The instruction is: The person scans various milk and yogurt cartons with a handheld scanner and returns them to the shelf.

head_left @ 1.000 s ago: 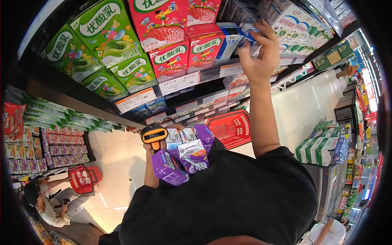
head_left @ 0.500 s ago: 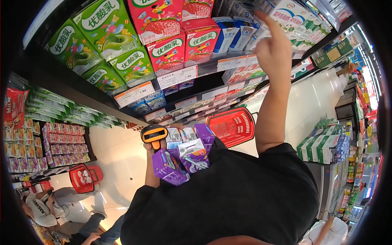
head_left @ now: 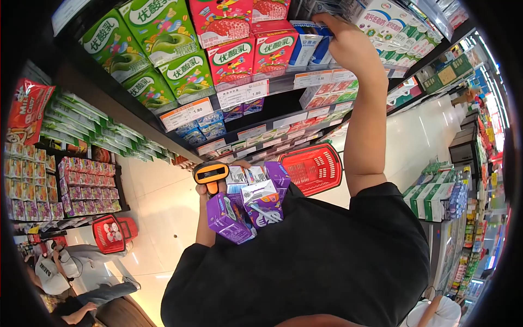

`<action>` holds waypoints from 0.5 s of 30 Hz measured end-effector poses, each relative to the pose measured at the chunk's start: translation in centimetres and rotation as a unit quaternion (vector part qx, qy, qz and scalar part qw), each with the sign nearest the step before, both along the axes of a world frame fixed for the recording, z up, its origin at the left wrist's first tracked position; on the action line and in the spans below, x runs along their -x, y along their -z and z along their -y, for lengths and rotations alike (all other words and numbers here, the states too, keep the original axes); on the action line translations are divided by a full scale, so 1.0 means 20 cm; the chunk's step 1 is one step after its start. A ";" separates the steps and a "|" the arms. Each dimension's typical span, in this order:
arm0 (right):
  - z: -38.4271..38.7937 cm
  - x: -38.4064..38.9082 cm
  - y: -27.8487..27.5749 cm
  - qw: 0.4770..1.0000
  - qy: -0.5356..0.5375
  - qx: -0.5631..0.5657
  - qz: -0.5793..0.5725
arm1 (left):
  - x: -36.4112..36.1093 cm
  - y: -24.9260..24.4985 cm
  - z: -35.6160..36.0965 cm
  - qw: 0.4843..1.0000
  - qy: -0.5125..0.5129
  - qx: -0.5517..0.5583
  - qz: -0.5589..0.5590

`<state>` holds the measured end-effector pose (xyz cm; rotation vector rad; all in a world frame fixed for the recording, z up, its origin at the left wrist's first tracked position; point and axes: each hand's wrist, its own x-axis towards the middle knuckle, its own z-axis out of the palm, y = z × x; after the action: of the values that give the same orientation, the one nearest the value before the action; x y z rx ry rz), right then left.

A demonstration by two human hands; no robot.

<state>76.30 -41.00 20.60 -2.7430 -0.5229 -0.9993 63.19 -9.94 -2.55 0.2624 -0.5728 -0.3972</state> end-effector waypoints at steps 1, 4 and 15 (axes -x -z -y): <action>0.00 0.00 0.00 1.000 -0.006 0.009 0.012 | 0.00 -0.01 -0.01 1.000 -0.001 0.003 0.006; -0.02 0.02 -0.01 1.000 -0.007 -0.010 -0.009 | 0.00 -0.03 -0.01 1.000 -0.003 0.012 0.025; -0.28 0.33 0.12 0.961 -0.062 -0.250 0.102 | 0.00 -0.07 0.00 0.997 0.015 0.074 0.026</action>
<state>69.69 -35.37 18.13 -2.1534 -0.3962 -1.1965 63.29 -9.96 -1.05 0.1235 -0.6552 -0.3751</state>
